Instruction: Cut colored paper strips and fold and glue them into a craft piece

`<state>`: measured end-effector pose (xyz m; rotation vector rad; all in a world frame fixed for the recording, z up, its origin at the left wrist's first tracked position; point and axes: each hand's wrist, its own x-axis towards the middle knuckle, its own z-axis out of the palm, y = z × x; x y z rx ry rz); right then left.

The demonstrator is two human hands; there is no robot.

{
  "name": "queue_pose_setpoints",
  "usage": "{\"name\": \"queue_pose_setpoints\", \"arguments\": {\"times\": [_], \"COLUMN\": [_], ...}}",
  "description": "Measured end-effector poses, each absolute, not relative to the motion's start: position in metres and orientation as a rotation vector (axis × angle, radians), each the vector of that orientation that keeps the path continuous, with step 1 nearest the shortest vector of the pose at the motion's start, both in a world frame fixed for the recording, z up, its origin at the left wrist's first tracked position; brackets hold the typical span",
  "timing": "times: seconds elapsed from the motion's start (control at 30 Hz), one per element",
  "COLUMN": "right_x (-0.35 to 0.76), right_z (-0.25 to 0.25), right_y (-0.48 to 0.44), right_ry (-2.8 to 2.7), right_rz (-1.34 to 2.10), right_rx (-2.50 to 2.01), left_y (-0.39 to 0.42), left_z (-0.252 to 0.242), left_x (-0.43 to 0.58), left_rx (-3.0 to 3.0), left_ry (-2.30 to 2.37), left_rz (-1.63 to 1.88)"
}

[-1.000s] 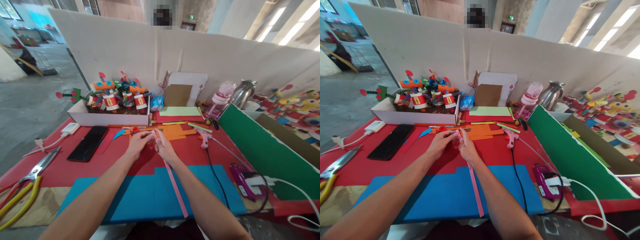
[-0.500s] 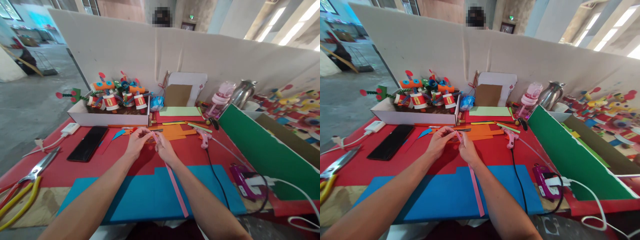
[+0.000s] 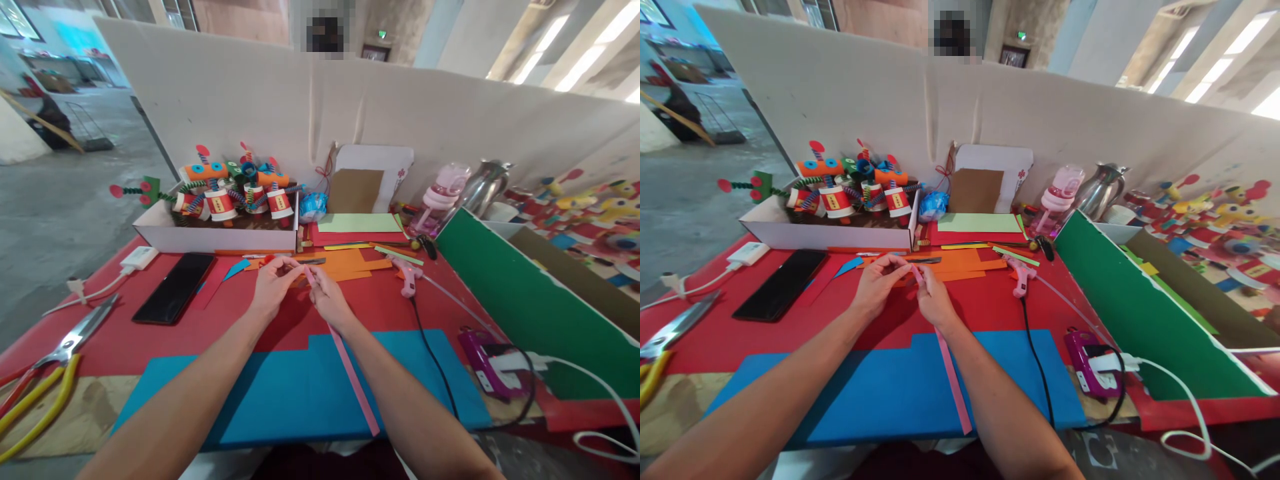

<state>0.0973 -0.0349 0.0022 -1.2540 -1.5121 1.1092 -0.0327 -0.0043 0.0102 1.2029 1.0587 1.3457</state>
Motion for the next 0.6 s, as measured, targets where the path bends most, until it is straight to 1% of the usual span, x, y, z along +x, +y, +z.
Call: {"name": "queue_pose_setpoints", "arguments": {"times": [0.17,0.6], "right_x": [0.0963,0.0960], "right_z": [0.0056,0.0114], "right_y": [-0.0358,-0.0388], "right_ry": [-1.503,-1.540], "right_rz": [1.123,1.081], "right_rx": [-1.242,-1.266], "left_y": [-0.0069,-0.0025], "left_z": [0.0140,0.0062], "left_x": [-0.0315,-0.0334], "left_rx": [1.228,1.104], "left_ry": [1.096,1.049], "left_rz": [1.272,1.276]}}
